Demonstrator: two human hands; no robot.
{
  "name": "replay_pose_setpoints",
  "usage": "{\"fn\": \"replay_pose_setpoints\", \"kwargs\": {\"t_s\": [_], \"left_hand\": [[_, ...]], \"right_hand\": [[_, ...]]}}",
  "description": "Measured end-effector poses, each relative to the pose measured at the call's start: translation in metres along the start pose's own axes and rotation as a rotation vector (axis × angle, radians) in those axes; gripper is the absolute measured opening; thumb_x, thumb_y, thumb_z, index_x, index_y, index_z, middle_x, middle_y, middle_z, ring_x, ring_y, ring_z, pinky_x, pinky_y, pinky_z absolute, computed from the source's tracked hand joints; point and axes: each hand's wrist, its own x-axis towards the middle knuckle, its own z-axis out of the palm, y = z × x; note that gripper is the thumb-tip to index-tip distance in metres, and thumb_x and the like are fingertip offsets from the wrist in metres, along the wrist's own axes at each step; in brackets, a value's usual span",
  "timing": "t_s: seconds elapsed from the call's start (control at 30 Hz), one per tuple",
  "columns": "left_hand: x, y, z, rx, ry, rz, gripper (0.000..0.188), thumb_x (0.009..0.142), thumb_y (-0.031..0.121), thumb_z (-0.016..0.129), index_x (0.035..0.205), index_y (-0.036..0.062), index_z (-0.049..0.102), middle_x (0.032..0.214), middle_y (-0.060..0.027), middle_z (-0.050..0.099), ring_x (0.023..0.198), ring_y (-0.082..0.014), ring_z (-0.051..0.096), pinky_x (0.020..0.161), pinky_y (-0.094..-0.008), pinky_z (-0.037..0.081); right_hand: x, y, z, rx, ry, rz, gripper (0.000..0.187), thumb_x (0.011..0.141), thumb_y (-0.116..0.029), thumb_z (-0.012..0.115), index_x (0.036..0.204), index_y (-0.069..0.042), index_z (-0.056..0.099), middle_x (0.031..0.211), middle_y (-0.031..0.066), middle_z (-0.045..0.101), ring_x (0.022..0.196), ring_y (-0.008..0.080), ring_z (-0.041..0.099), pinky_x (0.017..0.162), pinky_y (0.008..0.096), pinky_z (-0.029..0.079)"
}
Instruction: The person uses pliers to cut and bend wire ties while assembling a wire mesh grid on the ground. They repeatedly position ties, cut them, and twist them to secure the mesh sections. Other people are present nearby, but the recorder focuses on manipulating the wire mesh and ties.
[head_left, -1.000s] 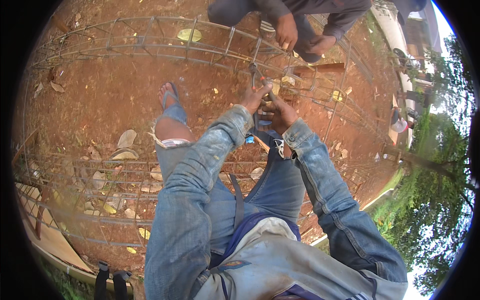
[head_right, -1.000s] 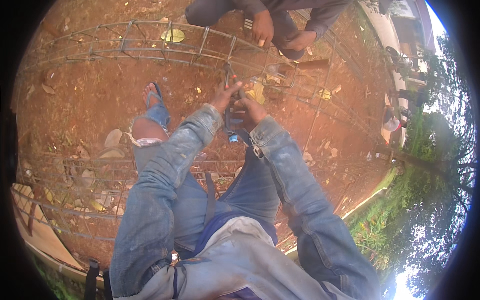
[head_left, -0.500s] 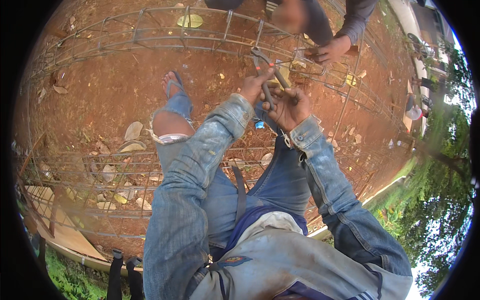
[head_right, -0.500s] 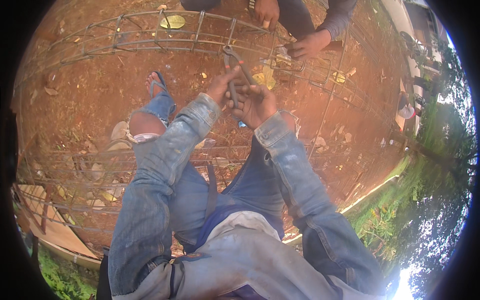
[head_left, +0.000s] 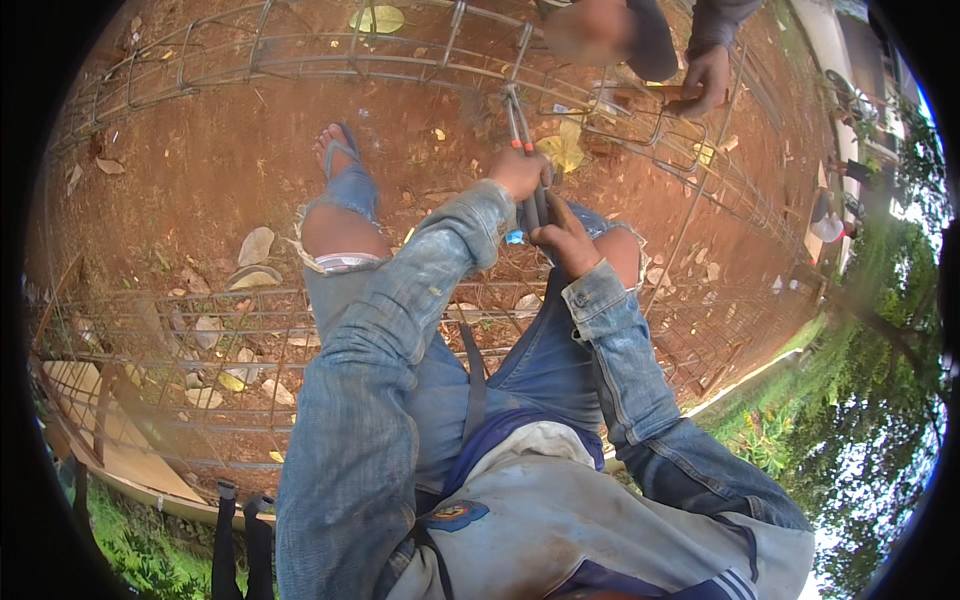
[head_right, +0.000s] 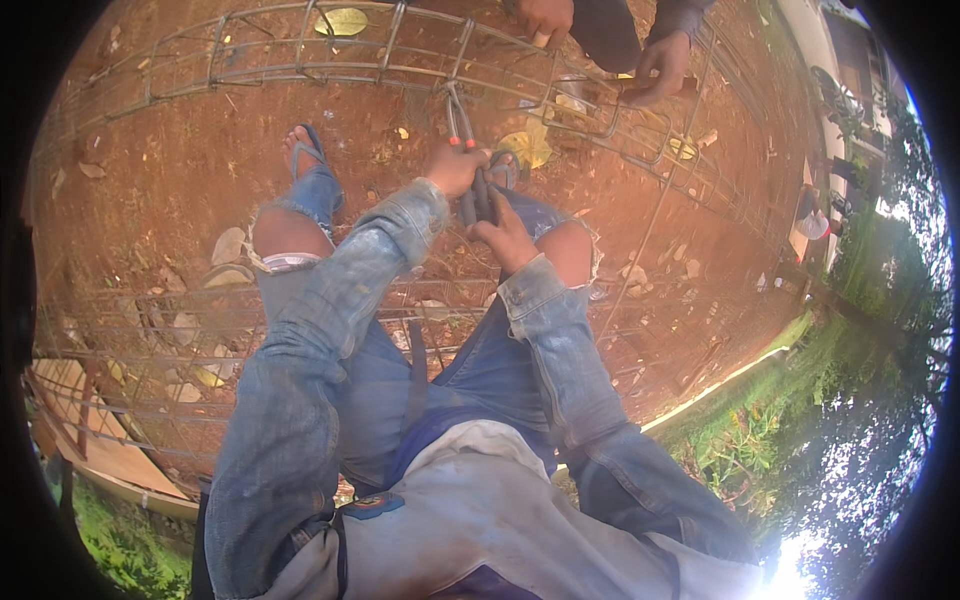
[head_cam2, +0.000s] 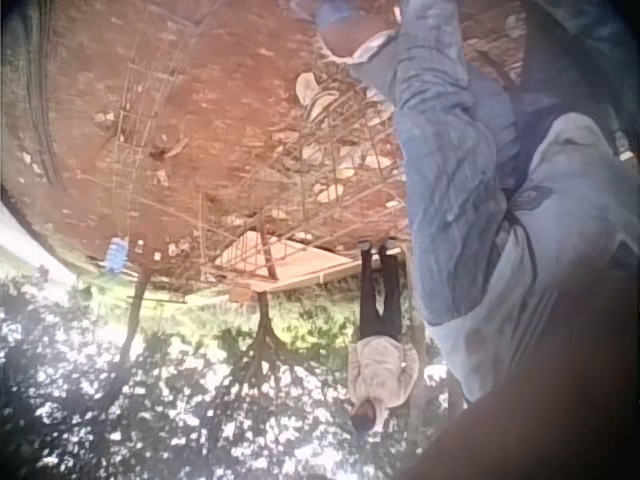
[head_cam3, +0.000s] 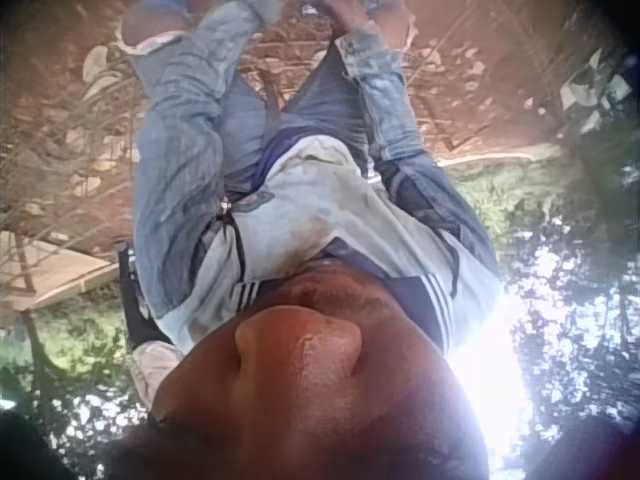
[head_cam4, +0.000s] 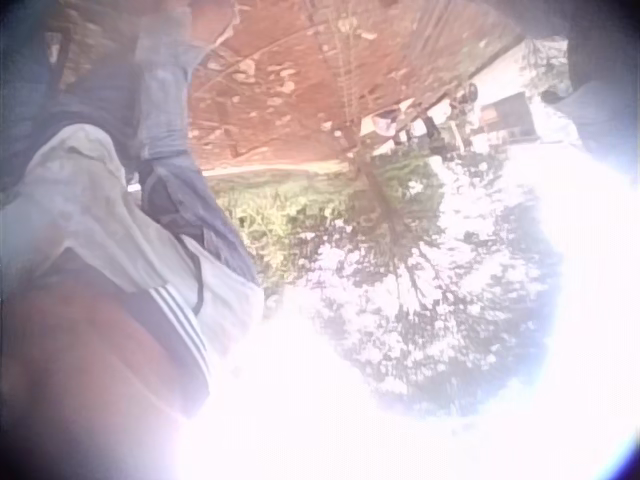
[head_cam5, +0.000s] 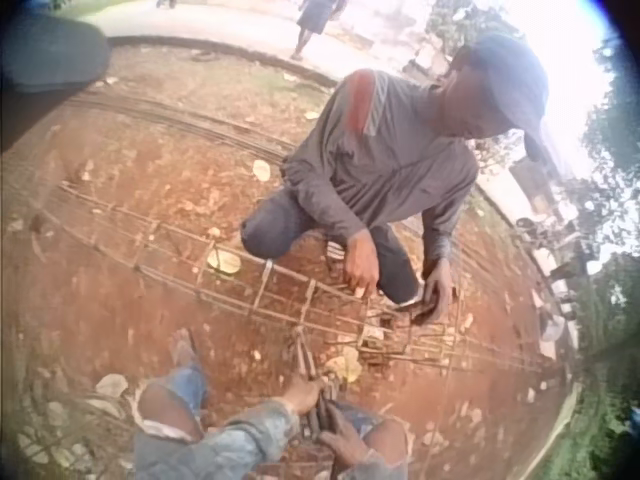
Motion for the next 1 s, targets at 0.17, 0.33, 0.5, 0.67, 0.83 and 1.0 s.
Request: {"fn": "replay_pose_setpoints", "kwargs": {"t_s": [0.17,0.33,0.5,0.67,0.83,1.0], "left_hand": [[-0.014,0.013,0.011,-0.008,0.085,-0.042,0.029,0.071,0.030,0.061,0.060,0.0028,0.059,0.059,-0.0081,0.058,0.055,-0.0174,0.056,0.056,-0.0308,0.045],[-0.002,-0.004,0.011,-0.119,-0.081,0.114,0.037,0.070,0.030,0.067,0.079,-0.0044,0.057,0.074,-0.0104,0.060,0.070,-0.0156,0.057,0.064,-0.0279,0.044],[-0.014,0.008,0.007,-0.003,-0.184,0.141,0.033,0.072,0.028,0.063,0.082,-0.0025,0.060,0.078,-0.0105,0.059,0.076,-0.0160,0.056,0.069,-0.0281,0.042],[-0.012,-0.006,0.004,0.143,-0.160,0.206,0.030,0.072,0.030,0.061,0.080,0.0013,0.062,0.078,-0.0088,0.059,0.077,-0.0180,0.056,0.069,-0.0293,0.042],[-0.016,-0.013,-0.013,0.230,-0.152,0.128,0.024,0.071,0.023,0.059,0.082,0.0017,0.062,0.076,-0.0114,0.058,0.076,-0.0229,0.057,0.067,-0.0319,0.043],[0.025,-0.066,-0.080,0.751,-0.232,0.280,0.028,0.075,0.025,0.049,0.089,0.0027,0.060,0.093,-0.0147,0.058,0.083,-0.0261,0.057,0.074,-0.0374,0.044]], "right_hand": [[0.014,-0.012,0.028,-0.763,0.307,0.191,0.065,0.070,-0.021,0.056,0.123,0.001,0.026,0.117,0.0250,0.042,0.103,0.0375,0.046,0.086,0.0419,0.038],[0.046,0.016,-0.023,-0.849,0.366,0.013,0.050,0.072,-0.020,0.056,0.117,-0.008,0.041,0.102,0.0186,0.055,0.095,0.0343,0.052,0.080,0.0430,0.041],[0.090,0.035,-0.084,-0.821,0.367,-0.297,0.038,0.071,-0.015,0.060,0.106,-0.005,0.050,0.096,0.0182,0.058,0.089,0.0327,0.056,0.076,0.0386,0.045],[0.106,0.031,-0.093,-0.864,0.286,-0.347,0.041,0.072,-0.015,0.060,0.109,-0.006,0.048,0.097,0.0175,0.058,0.092,0.0323,0.055,0.077,0.0382,0.044],[0.098,0.031,-0.089,-0.874,0.292,-0.303,0.040,0.072,-0.016,0.060,0.110,-0.007,0.048,0.094,0.0178,0.058,0.089,0.0342,0.054,0.076,0.0390,0.044],[0.039,0.010,-0.049,-0.769,0.153,-0.200,0.032,0.073,-0.016,0.057,0.103,-0.006,0.052,0.073,0.0138,0.059,0.064,0.0275,0.057,0.061,0.0347,0.046]]}}
